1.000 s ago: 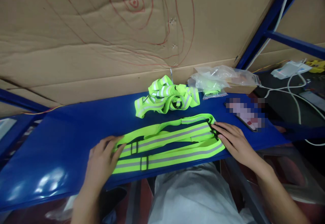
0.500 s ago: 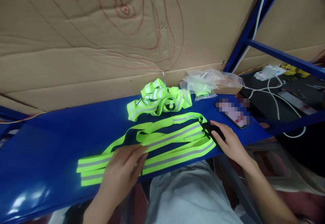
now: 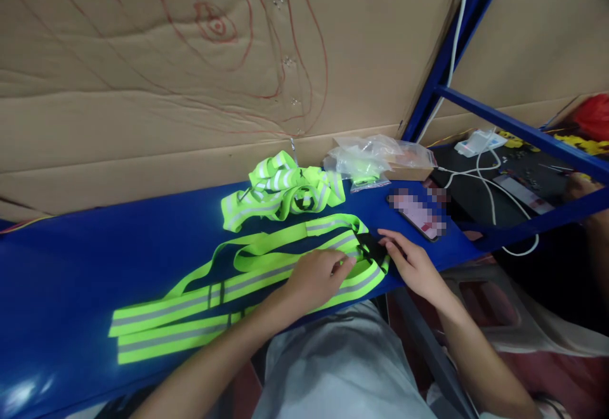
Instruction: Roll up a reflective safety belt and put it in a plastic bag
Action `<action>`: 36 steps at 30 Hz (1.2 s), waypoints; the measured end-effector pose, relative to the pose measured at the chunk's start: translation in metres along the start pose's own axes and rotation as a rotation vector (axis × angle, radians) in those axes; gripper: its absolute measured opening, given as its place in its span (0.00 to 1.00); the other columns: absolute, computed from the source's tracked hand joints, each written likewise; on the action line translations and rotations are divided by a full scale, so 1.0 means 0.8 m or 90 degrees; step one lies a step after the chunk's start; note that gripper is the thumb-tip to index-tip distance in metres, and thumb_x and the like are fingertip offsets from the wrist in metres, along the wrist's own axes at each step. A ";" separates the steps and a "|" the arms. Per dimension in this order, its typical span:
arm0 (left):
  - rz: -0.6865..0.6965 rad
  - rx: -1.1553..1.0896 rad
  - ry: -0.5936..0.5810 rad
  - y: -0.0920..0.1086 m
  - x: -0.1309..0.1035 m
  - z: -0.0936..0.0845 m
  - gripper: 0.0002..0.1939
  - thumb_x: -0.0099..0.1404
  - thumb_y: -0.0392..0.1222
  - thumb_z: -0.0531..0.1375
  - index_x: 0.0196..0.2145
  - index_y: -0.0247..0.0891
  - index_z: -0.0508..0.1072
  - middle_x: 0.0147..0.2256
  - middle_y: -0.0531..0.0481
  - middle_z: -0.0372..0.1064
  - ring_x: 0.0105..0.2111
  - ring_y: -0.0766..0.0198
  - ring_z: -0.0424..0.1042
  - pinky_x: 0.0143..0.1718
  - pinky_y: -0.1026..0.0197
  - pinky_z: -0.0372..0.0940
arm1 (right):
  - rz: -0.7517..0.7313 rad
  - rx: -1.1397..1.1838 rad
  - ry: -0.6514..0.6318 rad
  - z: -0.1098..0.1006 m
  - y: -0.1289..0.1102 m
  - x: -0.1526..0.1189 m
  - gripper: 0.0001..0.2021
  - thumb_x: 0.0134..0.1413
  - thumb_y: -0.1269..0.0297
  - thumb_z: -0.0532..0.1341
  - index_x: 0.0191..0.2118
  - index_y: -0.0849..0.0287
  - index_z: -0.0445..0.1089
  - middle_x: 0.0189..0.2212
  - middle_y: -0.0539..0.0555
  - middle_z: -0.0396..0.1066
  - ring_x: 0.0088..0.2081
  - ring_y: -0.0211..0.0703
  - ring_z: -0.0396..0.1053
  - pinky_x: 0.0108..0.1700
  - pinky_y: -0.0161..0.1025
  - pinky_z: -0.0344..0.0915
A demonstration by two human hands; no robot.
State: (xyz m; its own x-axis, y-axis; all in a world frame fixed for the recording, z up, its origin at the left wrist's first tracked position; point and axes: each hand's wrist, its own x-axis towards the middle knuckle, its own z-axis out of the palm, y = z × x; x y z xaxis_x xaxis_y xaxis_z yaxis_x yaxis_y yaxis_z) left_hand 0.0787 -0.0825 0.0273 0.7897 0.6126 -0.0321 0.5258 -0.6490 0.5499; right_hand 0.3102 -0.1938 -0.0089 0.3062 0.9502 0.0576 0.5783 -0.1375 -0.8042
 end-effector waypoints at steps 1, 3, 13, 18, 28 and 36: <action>-0.017 -0.033 -0.007 0.003 0.004 0.007 0.22 0.77 0.52 0.52 0.34 0.39 0.79 0.32 0.49 0.77 0.31 0.61 0.73 0.31 0.59 0.55 | 0.001 0.036 -0.007 0.002 -0.004 0.000 0.22 0.73 0.48 0.52 0.62 0.52 0.71 0.49 0.57 0.79 0.51 0.50 0.77 0.55 0.46 0.70; -0.039 -0.099 0.013 0.006 0.007 0.014 0.18 0.76 0.51 0.54 0.39 0.40 0.80 0.34 0.49 0.78 0.31 0.62 0.72 0.32 0.60 0.56 | -0.004 0.106 -0.013 0.006 -0.012 -0.002 0.21 0.72 0.48 0.54 0.60 0.52 0.72 0.51 0.56 0.78 0.52 0.49 0.76 0.56 0.45 0.70; -0.053 -0.317 0.190 0.014 -0.029 -0.022 0.11 0.72 0.46 0.58 0.44 0.39 0.78 0.37 0.49 0.76 0.34 0.63 0.72 0.33 0.63 0.62 | -0.083 0.305 0.091 0.023 -0.065 -0.011 0.10 0.69 0.56 0.62 0.50 0.50 0.78 0.44 0.53 0.76 0.41 0.42 0.73 0.41 0.36 0.71; -0.016 -0.308 0.235 0.019 -0.046 -0.051 0.10 0.72 0.44 0.60 0.43 0.39 0.79 0.39 0.49 0.77 0.35 0.63 0.73 0.35 0.63 0.65 | -0.217 0.305 0.114 0.026 -0.091 -0.013 0.09 0.70 0.62 0.60 0.50 0.49 0.77 0.51 0.56 0.76 0.51 0.47 0.75 0.47 0.39 0.74; -0.015 -0.418 0.240 0.022 -0.069 -0.146 0.34 0.67 0.70 0.59 0.55 0.39 0.79 0.53 0.42 0.77 0.55 0.44 0.74 0.59 0.49 0.68 | -0.527 0.114 0.017 0.014 -0.141 -0.023 0.32 0.66 0.79 0.57 0.71 0.45 0.61 0.66 0.53 0.69 0.67 0.49 0.66 0.66 0.50 0.66; -0.006 -0.489 0.169 0.027 -0.062 -0.159 0.35 0.51 0.55 0.76 0.54 0.42 0.76 0.53 0.45 0.76 0.50 0.48 0.77 0.52 0.53 0.73 | -0.617 0.068 0.037 0.007 -0.162 -0.013 0.35 0.62 0.82 0.57 0.71 0.46 0.61 0.62 0.53 0.73 0.62 0.50 0.71 0.63 0.52 0.69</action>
State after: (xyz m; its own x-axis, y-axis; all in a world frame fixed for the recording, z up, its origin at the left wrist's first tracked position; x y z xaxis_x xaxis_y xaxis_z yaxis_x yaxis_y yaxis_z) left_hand 0.0111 -0.0693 0.1466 0.6346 0.7655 0.1065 0.0922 -0.2118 0.9730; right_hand 0.2283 -0.1840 0.0913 -0.2273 0.6224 0.7490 0.5284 0.7249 -0.4420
